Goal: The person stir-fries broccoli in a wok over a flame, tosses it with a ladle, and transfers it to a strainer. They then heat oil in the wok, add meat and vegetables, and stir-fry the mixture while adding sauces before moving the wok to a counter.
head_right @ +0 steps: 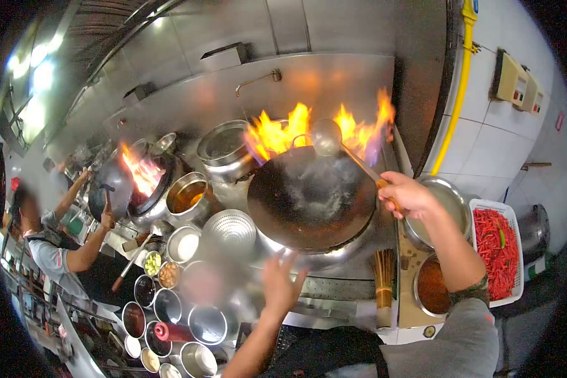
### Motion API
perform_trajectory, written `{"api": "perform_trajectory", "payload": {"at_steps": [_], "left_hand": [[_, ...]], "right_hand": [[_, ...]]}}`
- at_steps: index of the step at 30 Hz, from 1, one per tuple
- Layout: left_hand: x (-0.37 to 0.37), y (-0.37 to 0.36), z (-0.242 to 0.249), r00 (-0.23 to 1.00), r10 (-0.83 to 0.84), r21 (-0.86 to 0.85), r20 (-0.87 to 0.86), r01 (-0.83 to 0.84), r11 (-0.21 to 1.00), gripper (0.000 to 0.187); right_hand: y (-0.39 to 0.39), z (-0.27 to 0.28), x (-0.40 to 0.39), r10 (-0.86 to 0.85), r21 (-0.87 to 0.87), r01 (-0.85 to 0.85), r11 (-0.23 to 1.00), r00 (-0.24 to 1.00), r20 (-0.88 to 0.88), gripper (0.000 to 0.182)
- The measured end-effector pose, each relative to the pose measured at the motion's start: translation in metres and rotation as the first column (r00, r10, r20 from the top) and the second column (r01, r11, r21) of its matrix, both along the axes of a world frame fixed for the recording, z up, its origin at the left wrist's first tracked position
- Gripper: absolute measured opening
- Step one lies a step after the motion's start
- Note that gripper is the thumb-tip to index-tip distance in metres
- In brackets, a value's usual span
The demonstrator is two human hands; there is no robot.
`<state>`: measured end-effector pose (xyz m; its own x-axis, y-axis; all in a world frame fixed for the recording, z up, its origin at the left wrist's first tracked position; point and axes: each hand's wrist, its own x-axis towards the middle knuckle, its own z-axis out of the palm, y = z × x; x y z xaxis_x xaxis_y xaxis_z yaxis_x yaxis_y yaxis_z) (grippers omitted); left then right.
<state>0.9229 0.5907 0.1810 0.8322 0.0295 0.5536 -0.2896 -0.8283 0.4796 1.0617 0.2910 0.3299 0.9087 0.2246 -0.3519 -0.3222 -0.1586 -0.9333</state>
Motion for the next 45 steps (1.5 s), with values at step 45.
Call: {"api": "perform_trajectory", "payload": {"at_steps": [45], "left_hand": [[-0.289, 0.235, 0.052, 0.790, 0.498, -0.456, -0.357, -0.613, 0.645, 0.027]], "right_hand": [[0.442, -0.077, 0.242, 0.203, 0.390, -0.114, 0.914, 0.960, -0.195, 0.011]]}}
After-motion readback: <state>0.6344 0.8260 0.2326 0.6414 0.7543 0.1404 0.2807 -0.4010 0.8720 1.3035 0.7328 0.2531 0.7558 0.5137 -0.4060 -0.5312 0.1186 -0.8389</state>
